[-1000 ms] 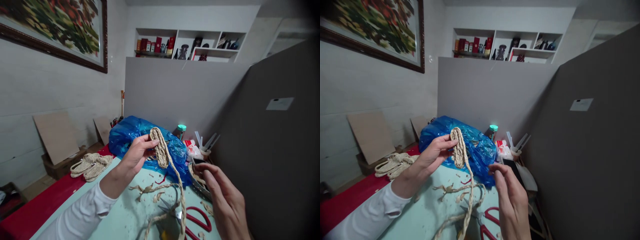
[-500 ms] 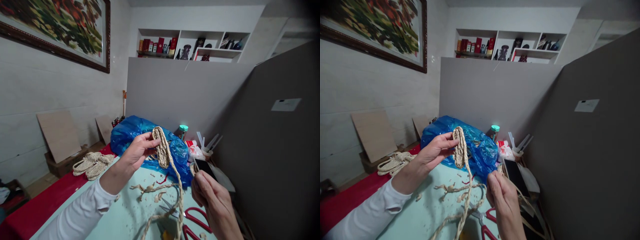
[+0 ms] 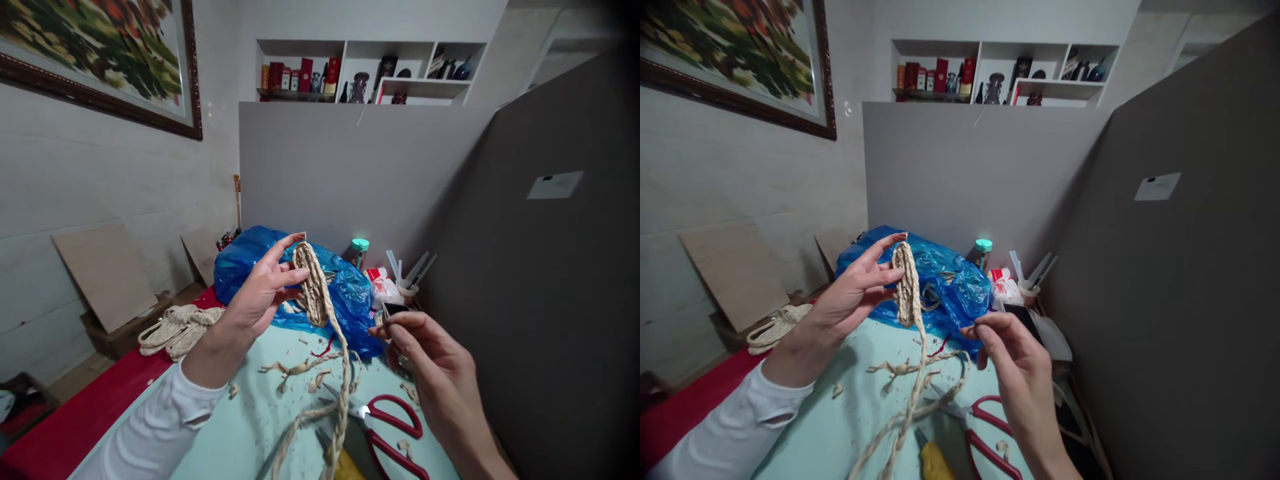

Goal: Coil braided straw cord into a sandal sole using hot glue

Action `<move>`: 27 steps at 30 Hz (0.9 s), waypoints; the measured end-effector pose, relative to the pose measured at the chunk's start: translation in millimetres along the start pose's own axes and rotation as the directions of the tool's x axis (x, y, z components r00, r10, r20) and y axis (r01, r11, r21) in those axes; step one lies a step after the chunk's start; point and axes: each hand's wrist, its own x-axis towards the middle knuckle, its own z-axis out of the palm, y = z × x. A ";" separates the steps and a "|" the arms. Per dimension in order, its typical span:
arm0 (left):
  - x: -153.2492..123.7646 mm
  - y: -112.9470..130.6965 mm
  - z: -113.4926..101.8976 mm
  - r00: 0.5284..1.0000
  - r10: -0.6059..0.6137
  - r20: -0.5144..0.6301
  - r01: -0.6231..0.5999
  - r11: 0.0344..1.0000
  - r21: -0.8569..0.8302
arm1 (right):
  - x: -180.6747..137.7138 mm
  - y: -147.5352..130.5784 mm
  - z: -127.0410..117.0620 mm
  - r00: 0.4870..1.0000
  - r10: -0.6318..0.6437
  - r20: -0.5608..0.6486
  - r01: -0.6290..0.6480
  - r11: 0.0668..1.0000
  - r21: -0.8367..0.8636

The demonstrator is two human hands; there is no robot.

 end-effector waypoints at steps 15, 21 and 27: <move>-20.7 8.8 -8.7 0.981 -0.012 0.193 -0.018 0.988 0.154 | 1.9 11.5 -11.6 0.999 0.007 -0.052 -0.010 0.998 -0.066; -25.7 -4.1 -42.0 0.995 -0.077 0.069 0.067 0.988 0.139 | 14.6 12.8 -11.4 0.999 0.024 0.044 -0.018 0.990 -0.140; -29.3 -18.8 -73.3 0.991 -0.134 0.014 0.132 0.987 0.090 | -10.6 -9.6 6.3 0.972 0.198 0.125 -0.146 0.930 -0.338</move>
